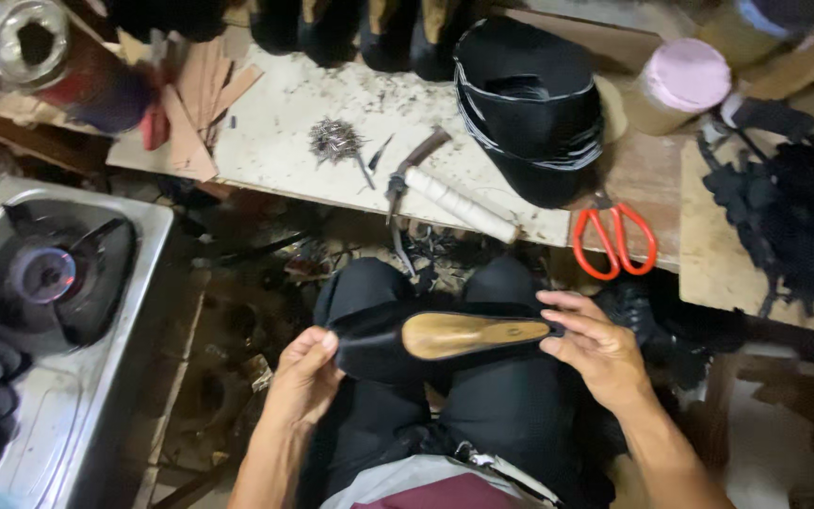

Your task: The person sits at a shoemaking bench and lasts a black fabric shoe upper over a wooden last on their lap. They pull and tuck the fabric edges around the insole, trim excess material with scissors, and hammer and press the edges to secure the upper, then hold up the finished shoe.

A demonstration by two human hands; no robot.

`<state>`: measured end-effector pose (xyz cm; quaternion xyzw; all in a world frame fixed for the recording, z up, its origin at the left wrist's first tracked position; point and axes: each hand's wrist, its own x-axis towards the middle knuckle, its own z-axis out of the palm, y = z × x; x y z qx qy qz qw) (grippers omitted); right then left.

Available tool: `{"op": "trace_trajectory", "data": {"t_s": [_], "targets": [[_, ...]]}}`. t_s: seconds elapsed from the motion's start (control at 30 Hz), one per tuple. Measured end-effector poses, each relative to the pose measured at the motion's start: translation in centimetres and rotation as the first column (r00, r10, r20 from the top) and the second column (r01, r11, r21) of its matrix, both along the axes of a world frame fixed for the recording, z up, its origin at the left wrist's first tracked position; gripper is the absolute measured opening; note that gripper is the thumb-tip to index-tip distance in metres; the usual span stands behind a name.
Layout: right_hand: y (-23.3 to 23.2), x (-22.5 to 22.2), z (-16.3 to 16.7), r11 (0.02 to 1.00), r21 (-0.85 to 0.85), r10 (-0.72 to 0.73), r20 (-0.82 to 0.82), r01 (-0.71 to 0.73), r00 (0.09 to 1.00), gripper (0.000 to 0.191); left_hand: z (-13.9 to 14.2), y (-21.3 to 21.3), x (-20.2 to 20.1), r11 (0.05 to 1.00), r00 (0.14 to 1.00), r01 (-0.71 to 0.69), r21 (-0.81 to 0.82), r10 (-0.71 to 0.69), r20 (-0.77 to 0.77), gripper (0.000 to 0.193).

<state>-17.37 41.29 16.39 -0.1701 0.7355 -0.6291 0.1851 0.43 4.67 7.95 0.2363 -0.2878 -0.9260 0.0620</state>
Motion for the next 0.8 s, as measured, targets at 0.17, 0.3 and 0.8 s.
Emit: {"op": "trace_trajectory", "data": {"t_s": [0.17, 0.3, 0.8], "targets": [[-3.8, 2.9, 3.3, 0.894, 0.303, -0.113, -0.56, 0.33, 0.821, 0.041, 2.8, 1.4, 0.0, 1.0, 0.999, -0.028, -0.001, 0.028, -0.033, 0.01], [-8.4, 7.7, 6.1, 0.962, 0.228, 0.121, -0.849, 0.15, 0.514, 0.038, 6.0, 3.9, 0.4, 0.997, 0.992, -0.076, -0.021, 0.077, 0.102, 0.005], [-11.2, 7.8, 11.8, 0.972, 0.236, 0.199, -0.776, -0.017, 0.598, 0.038, 17.4, 5.8, 2.2, 0.256, 0.973, -0.201, -0.945, -0.057, -0.223, 0.031]]}}
